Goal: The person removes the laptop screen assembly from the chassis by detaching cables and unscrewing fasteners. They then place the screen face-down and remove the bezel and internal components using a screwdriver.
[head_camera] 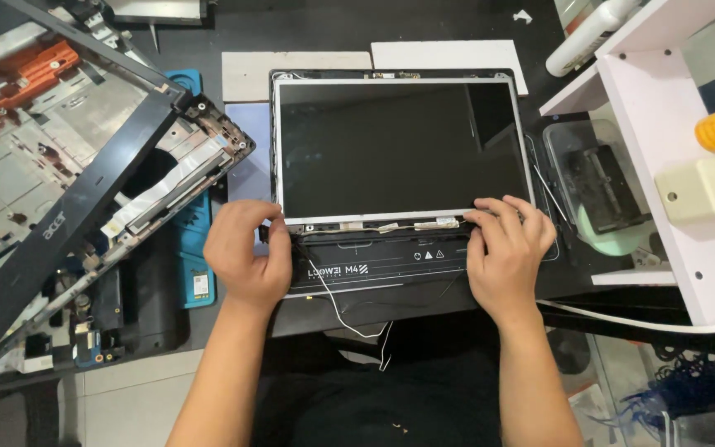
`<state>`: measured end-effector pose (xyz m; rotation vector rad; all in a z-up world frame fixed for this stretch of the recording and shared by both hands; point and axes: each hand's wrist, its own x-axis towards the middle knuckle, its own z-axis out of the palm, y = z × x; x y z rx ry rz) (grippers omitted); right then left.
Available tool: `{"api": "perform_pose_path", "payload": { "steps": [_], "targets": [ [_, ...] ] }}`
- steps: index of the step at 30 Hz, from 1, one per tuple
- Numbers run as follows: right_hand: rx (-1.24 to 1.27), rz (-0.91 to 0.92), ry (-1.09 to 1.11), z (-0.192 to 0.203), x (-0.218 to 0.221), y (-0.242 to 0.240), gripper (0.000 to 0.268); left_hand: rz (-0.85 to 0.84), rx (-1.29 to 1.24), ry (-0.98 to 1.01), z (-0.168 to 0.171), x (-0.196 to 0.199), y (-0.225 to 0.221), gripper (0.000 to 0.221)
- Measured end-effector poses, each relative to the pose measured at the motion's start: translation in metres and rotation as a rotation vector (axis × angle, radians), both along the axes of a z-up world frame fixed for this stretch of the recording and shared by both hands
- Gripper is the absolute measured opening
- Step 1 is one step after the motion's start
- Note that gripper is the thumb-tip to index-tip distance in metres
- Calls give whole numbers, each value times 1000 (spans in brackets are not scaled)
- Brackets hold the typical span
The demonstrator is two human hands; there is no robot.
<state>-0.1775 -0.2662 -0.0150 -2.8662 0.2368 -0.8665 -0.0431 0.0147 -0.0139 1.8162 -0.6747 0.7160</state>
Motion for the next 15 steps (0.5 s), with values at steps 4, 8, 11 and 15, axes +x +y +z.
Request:
{"api": "perform_pose_path", "payload": {
  "steps": [4,8,11,15],
  "targets": [
    [68,10,-21,2,-3,0,16,78,79,-136,5,-5,-3,19],
    [90,-8,-69,0,-4,-1,20,173,201,-327,26,-18,-11,25],
    [36,-97,-103,-2,-7,0,16,45,215,-306,45,-38,-32,25],
    [14,-138,-88,-6,-8,-4,12,-194,288,-247,51,-45,-89,24]
  ]
}}
